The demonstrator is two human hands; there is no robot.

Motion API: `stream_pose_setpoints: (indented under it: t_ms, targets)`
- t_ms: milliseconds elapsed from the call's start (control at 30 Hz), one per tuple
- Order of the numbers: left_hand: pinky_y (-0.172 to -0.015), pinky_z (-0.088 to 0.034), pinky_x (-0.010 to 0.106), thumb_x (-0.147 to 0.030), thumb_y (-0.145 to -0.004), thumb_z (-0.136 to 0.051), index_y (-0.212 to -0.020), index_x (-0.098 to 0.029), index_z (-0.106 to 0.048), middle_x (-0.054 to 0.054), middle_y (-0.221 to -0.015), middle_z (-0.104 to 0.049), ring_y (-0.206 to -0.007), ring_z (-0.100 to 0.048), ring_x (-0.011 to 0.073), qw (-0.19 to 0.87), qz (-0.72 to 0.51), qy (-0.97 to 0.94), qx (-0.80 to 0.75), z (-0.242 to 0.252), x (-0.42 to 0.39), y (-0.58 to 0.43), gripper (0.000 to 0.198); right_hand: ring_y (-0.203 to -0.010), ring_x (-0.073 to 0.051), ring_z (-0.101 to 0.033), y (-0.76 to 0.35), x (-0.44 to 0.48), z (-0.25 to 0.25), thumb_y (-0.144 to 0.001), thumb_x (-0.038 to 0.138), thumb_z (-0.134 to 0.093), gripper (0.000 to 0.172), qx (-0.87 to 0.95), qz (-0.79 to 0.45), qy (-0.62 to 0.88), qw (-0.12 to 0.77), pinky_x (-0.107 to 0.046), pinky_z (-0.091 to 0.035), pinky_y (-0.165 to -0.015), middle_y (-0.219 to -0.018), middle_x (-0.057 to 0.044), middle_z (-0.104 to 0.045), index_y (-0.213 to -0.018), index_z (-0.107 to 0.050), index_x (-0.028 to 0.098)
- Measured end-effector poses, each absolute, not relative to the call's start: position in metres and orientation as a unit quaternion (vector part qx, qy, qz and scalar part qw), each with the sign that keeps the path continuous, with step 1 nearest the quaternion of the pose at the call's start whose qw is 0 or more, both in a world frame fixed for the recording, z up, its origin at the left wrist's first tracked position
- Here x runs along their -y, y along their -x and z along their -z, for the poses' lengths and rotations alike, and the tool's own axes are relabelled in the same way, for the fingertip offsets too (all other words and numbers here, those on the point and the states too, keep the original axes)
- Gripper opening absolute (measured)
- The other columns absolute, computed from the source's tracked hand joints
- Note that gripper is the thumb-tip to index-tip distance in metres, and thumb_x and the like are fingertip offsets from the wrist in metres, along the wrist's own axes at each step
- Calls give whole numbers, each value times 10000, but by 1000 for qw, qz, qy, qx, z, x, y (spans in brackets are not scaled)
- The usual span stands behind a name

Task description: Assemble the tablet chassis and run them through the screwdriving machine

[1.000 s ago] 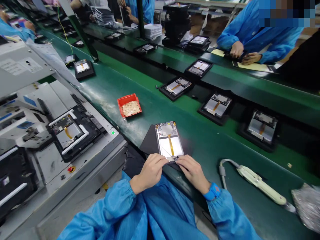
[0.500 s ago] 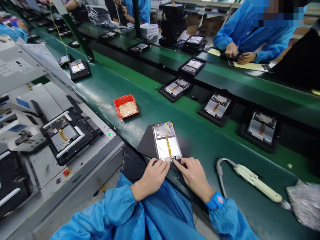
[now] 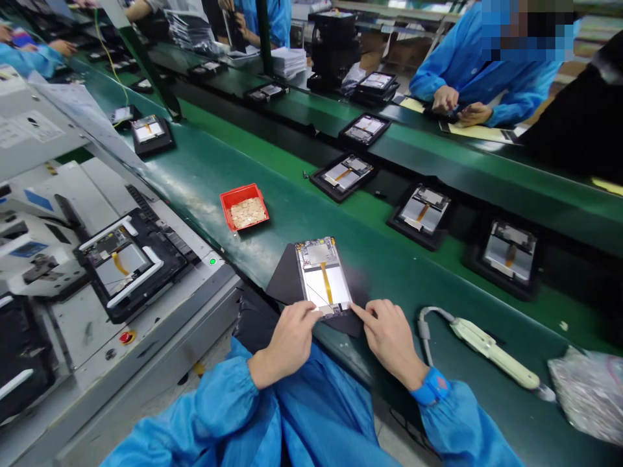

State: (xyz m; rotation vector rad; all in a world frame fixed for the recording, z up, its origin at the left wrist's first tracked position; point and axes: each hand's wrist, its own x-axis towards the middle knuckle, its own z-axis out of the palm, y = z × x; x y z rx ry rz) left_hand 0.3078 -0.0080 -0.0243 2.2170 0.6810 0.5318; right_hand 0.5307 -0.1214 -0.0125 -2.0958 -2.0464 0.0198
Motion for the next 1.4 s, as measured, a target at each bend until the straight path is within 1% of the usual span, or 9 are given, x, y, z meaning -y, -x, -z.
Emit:
stream_pose_setpoints:
  t_ms: [133, 300, 467, 667, 767, 900, 1000, 1267, 1400]
  targets:
    - [-706, -563, 348, -195, -857, -560, -1127, -150, -584, 140, -1099, -659, -850, -682, 200, 715, -203, -518, -423, 7, -24, -300, 274, -812, -229, -461, -533, 124, 23, -972, 154, -416, 405, 666, -26, 736, 119, -366, -365, -694, -886, -85, -570, -1347, -567, 139]
    - [-450, -419, 208, -255, -742, -704, -994, -135, -577, 72, -885, -676, -508, -560, 79, 816, -185, -342, -428, 2, -40, -323, 307, -792, -219, -496, -533, 122, 29, -968, 153, -411, 392, 661, -23, 740, 122, -367, -391, -685, -886, -81, -593, -1317, -588, 171]
    - [-377, -247, 184, -375, -823, -598, -653, -201, -443, -77, -451, -426, -375, -405, 73, 736, -190, -520, -391, 8, -26, -347, 289, -829, -236, -600, -546, 117, 10, -987, 264, -412, 317, 671, -35, 712, 203, -387, -483, -711, -938, -87, -649, -1218, -628, 241]
    - [-465, -250, 212, -428, -852, -542, -616, -204, -388, -66, -555, -336, -514, -344, 82, 658, -300, -541, -430, -10, -46, -239, 360, -564, -239, -608, -518, 22, -34, -910, 556, -510, 282, 635, -35, 704, 317, -377, -451, -481, -746, -74, -687, -790, -618, 326]
    - [-513, -261, 219, -429, -880, -511, -614, -199, -373, -48, -604, -333, -586, -330, 97, 547, -365, -559, -506, -20, -45, -151, 378, -526, -189, -566, -442, -71, -47, -940, 499, -498, 326, 733, -125, 589, 317, -330, -466, -544, -648, -31, -626, -723, -578, 269]
    - [-530, -296, 222, -465, -882, -527, -631, -196, -414, -39, -615, -381, -595, -349, 114, 449, -438, -475, -617, -17, -18, -54, 385, -878, -209, -630, -281, -192, -46, -928, 261, -499, 132, 823, -181, 451, 294, -310, -485, -808, -936, -66, -683, -924, -621, 210]
    - [-554, -362, 226, -522, -873, -546, -674, -192, -510, -18, -653, -479, -614, -417, 136, 422, -486, -389, -659, -8, 7, -7, 387, -1114, -254, -553, -159, -261, -36, -880, 192, -537, 295, 850, -163, 450, 220, -355, -412, -972, -1170, -130, -643, -1165, -604, 154]
    - [-585, -479, 285, -602, -747, -667, -836, -213, -697, -3, -643, -579, -617, -540, 208, 401, -547, -248, -691, 4, 17, 32, 400, -1332, -360, -355, -20, -328, -11, -778, 163, -659, 509, 829, -147, 501, 199, -528, -150, -1123, -1398, -259, -469, -1259, -530, 58]
    - [-579, -471, 273, -620, -753, -655, -816, -204, -699, -8, -634, -577, -620, -545, 202, 402, -553, -248, -686, 9, -2, 36, 423, -1298, -358, -402, -25, -341, -19, -762, 150, -623, 445, 804, -181, 519, 226, -516, -208, -1109, -1412, -237, -481, -1198, -577, 75]
